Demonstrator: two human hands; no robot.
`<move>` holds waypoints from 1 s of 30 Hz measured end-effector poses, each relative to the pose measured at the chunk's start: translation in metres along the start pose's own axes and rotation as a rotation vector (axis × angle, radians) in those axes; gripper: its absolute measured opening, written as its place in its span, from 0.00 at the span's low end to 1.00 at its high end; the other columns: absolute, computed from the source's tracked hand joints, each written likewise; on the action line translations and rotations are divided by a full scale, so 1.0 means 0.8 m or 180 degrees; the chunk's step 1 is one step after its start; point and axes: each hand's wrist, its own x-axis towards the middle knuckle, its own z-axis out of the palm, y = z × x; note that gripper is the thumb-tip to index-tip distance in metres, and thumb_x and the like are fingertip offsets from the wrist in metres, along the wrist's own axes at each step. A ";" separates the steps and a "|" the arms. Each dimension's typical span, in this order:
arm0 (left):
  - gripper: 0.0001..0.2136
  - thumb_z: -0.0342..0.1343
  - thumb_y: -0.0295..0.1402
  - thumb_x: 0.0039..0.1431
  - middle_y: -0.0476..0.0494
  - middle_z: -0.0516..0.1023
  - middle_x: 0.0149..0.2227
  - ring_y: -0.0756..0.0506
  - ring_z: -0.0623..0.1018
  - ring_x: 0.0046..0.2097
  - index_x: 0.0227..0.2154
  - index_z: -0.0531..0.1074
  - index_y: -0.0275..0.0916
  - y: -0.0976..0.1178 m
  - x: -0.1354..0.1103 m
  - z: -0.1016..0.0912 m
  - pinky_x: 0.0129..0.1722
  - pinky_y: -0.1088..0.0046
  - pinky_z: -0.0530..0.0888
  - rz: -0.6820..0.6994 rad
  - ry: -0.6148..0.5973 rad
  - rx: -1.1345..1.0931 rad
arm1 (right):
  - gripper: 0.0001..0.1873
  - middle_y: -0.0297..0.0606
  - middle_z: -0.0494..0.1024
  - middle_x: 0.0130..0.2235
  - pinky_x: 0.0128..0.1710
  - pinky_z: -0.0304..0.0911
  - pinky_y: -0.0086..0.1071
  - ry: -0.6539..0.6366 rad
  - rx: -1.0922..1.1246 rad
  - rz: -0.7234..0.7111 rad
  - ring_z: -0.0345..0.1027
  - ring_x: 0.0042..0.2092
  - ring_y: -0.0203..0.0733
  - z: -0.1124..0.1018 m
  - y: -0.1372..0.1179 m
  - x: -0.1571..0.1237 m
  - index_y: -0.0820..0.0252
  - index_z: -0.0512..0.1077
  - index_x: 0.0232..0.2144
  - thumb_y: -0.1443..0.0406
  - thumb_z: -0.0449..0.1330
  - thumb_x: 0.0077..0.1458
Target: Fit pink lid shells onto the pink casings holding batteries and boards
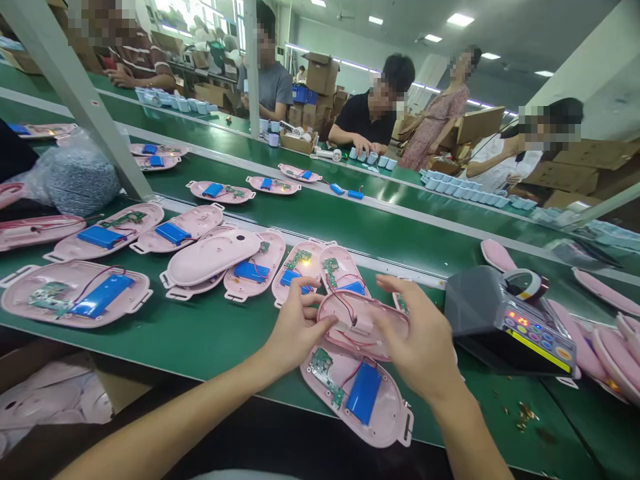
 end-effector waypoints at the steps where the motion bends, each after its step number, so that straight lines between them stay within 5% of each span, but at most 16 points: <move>1: 0.25 0.65 0.32 0.50 0.49 0.77 0.39 0.49 0.80 0.30 0.45 0.56 0.44 0.000 -0.001 0.001 0.29 0.74 0.77 0.0008 0.0014 0.0055 | 0.24 0.42 0.73 0.51 0.50 0.62 0.39 -0.0187 -0.0158 -0.0092 0.67 0.51 0.49 0.007 -0.009 0.011 0.58 0.67 0.56 0.56 0.58 0.59; 3: 0.23 0.65 0.32 0.50 0.51 0.75 0.37 0.52 0.78 0.27 0.43 0.57 0.43 0.000 -0.001 0.001 0.26 0.78 0.73 -0.0003 0.0048 0.0133 | 0.23 0.41 0.76 0.43 0.43 0.62 0.37 -0.0847 -0.0256 -0.0005 0.68 0.44 0.47 0.021 -0.018 0.032 0.59 0.70 0.52 0.57 0.61 0.56; 5: 0.22 0.64 0.32 0.51 0.52 0.75 0.36 0.52 0.77 0.26 0.42 0.57 0.43 0.002 -0.001 -0.002 0.25 0.80 0.71 -0.0029 0.0104 0.0182 | 0.11 0.35 0.74 0.32 0.34 0.56 0.31 -0.1543 0.0025 0.0167 0.65 0.33 0.39 0.029 -0.013 0.049 0.59 0.73 0.38 0.59 0.58 0.58; 7: 0.21 0.63 0.32 0.52 0.52 0.74 0.35 0.53 0.76 0.25 0.41 0.56 0.43 0.003 0.001 -0.007 0.23 0.80 0.70 -0.0066 0.0105 0.0308 | 0.12 0.33 0.69 0.26 0.29 0.51 0.28 -0.1940 0.0443 0.0221 0.59 0.28 0.35 0.031 0.001 0.057 0.61 0.71 0.28 0.60 0.54 0.60; 11: 0.16 0.61 0.32 0.54 0.52 0.73 0.36 0.53 0.76 0.23 0.39 0.57 0.42 0.004 0.001 -0.016 0.22 0.79 0.69 -0.0024 -0.0049 0.0543 | 0.16 0.36 0.75 0.36 0.37 0.59 0.29 -0.2110 0.0969 0.0279 0.67 0.37 0.38 0.025 0.013 0.053 0.60 0.74 0.42 0.64 0.49 0.57; 13: 0.15 0.61 0.33 0.55 0.53 0.72 0.34 0.52 0.77 0.25 0.37 0.58 0.42 0.003 0.000 -0.018 0.22 0.79 0.69 0.0004 -0.0112 0.0653 | 0.17 0.38 0.76 0.42 0.44 0.60 0.31 -0.2081 0.0953 0.0339 0.69 0.44 0.42 0.027 0.006 0.050 0.59 0.74 0.46 0.63 0.52 0.56; 18: 0.15 0.61 0.35 0.56 0.54 0.72 0.31 0.54 0.73 0.22 0.35 0.58 0.41 0.004 0.000 -0.019 0.19 0.82 0.62 -0.0074 -0.0158 0.0746 | 0.08 0.31 0.72 0.28 0.32 0.53 0.27 -0.1954 0.0534 0.0295 0.62 0.30 0.35 0.042 -0.002 0.050 0.61 0.72 0.28 0.64 0.59 0.59; 21: 0.15 0.61 0.36 0.55 0.45 0.74 0.44 0.52 0.77 0.28 0.40 0.61 0.41 0.008 0.003 -0.020 0.23 0.79 0.70 0.0028 -0.0237 0.0704 | 0.05 0.34 0.76 0.34 0.33 0.57 0.27 -0.1870 0.0567 -0.0113 0.67 0.33 0.35 0.047 0.006 0.050 0.61 0.75 0.37 0.68 0.58 0.60; 23: 0.16 0.59 0.37 0.56 0.41 0.74 0.48 0.46 0.80 0.38 0.45 0.64 0.40 0.011 0.005 -0.020 0.33 0.73 0.77 0.0127 -0.0396 0.0836 | 0.13 0.40 0.77 0.43 0.42 0.64 0.29 -0.1575 0.0396 -0.0477 0.70 0.42 0.39 0.049 0.007 0.050 0.64 0.74 0.47 0.71 0.58 0.60; 26: 0.18 0.56 0.42 0.59 0.41 0.77 0.44 0.41 0.80 0.44 0.48 0.67 0.38 0.012 0.013 -0.024 0.41 0.66 0.79 0.0075 -0.0529 0.1345 | 0.21 0.47 0.74 0.47 0.51 0.66 0.34 -0.1385 0.0150 -0.0752 0.69 0.48 0.43 0.050 0.005 0.052 0.70 0.70 0.55 0.74 0.57 0.58; 30: 0.18 0.52 0.49 0.61 0.44 0.78 0.34 0.41 0.79 0.35 0.43 0.68 0.38 0.010 0.023 -0.030 0.33 0.67 0.78 -0.0018 -0.0772 0.1873 | 0.21 0.45 0.73 0.45 0.50 0.69 0.38 -0.1024 0.0470 -0.0676 0.69 0.48 0.45 0.022 0.008 0.024 0.67 0.71 0.53 0.72 0.58 0.57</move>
